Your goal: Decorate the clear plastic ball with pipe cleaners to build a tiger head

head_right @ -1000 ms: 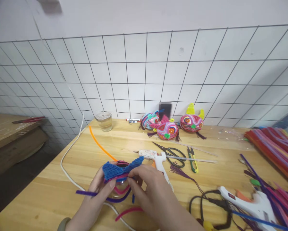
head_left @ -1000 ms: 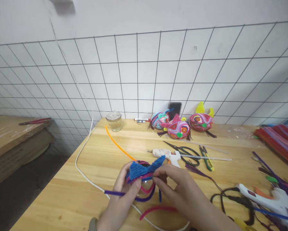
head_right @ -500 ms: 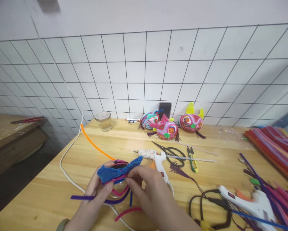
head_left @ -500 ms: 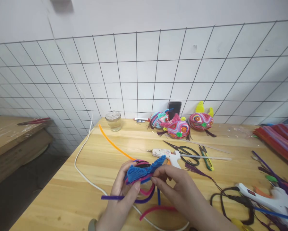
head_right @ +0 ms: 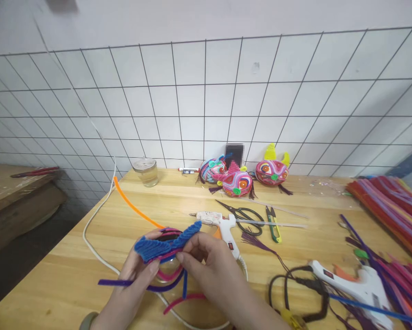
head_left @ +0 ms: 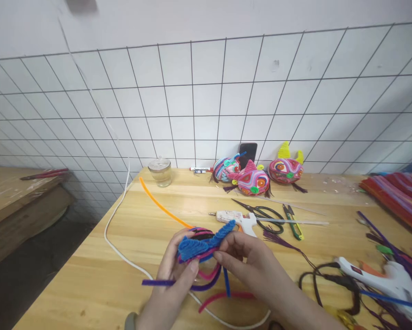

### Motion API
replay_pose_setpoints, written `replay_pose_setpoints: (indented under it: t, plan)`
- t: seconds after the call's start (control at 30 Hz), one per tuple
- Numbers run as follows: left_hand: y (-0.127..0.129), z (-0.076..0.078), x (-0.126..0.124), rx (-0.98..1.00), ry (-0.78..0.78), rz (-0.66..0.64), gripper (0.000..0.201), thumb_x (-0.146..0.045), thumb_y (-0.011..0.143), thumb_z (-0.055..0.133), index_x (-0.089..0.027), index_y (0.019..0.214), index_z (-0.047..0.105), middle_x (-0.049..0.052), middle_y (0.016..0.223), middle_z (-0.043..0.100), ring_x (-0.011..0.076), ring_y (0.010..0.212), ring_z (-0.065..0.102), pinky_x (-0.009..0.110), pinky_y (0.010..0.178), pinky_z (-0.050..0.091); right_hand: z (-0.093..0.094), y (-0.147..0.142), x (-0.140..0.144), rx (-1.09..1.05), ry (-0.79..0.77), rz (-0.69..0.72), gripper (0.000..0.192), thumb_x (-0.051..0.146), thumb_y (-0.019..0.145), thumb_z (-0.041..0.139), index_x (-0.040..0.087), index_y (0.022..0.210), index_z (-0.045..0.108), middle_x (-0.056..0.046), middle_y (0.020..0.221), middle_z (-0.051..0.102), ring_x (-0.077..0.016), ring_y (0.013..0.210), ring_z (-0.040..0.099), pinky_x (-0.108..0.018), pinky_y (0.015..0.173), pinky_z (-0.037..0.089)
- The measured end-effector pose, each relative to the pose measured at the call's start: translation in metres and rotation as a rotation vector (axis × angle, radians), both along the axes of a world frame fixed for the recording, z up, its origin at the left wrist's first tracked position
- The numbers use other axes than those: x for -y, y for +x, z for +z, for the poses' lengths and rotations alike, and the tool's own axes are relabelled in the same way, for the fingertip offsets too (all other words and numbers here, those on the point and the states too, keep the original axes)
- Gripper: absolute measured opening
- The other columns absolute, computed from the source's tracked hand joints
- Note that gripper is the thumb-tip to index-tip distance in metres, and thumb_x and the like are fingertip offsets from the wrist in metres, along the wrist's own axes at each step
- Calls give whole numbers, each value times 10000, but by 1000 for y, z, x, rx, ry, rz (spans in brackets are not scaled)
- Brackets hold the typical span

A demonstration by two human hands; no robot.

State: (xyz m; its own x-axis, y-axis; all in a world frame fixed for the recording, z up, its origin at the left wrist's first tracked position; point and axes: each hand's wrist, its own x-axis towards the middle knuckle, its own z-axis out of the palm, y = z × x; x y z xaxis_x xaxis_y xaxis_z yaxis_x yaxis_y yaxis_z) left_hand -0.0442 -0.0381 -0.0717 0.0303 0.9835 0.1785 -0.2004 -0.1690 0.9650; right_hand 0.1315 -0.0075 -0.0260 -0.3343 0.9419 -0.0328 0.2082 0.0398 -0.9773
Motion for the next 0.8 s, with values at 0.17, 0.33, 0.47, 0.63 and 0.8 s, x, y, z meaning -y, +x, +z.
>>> replay_pose_setpoints:
  t: [0.17, 0.33, 0.47, 0.63, 0.8]
  plan:
    - [1, -3, 1, 20, -23, -6, 334, -241, 866, 566, -319, 1188, 525, 9, 1283, 603, 203, 1203, 540, 255, 968, 458, -2, 0, -2, -90, -85, 21, 190, 313, 732, 647, 177, 671, 529, 26, 623, 545, -110, 579, 474, -232, 556, 375]
    - [3, -4, 0, 39, -43, 14, 329, -252, 859, 576, -314, 1181, 548, 9, 1242, 634, 189, 1161, 571, 241, 956, 459, -4, 0, -4, -181, -124, 41, 196, 299, 705, 684, 170, 672, 540, 31, 610, 542, -103, 569, 470, -232, 557, 365]
    - [3, -5, -2, 50, -51, 15, 342, -254, 843, 595, -305, 1180, 566, 17, 1224, 646, 201, 1153, 575, 251, 951, 459, -7, 1, -5, -207, -126, 43, 210, 301, 696, 708, 166, 679, 548, 29, 614, 556, -101, 570, 478, -229, 553, 362]
    - [3, -4, -1, 51, -81, 20, 376, -271, 834, 603, -293, 1207, 566, 26, 1236, 637, 219, 1184, 540, 277, 986, 429, -8, 1, -6, -199, -134, 42, 259, 355, 701, 713, 167, 673, 538, 26, 615, 557, -99, 566, 474, -229, 544, 360]
    - [3, -2, 0, 38, -92, 13, 374, -302, 836, 597, -296, 1208, 563, 22, 1241, 631, 218, 1186, 530, 281, 993, 419, -10, 2, -6, -201, -134, 38, 268, 372, 707, 713, 170, 674, 542, 23, 621, 570, -102, 572, 488, -231, 546, 371]
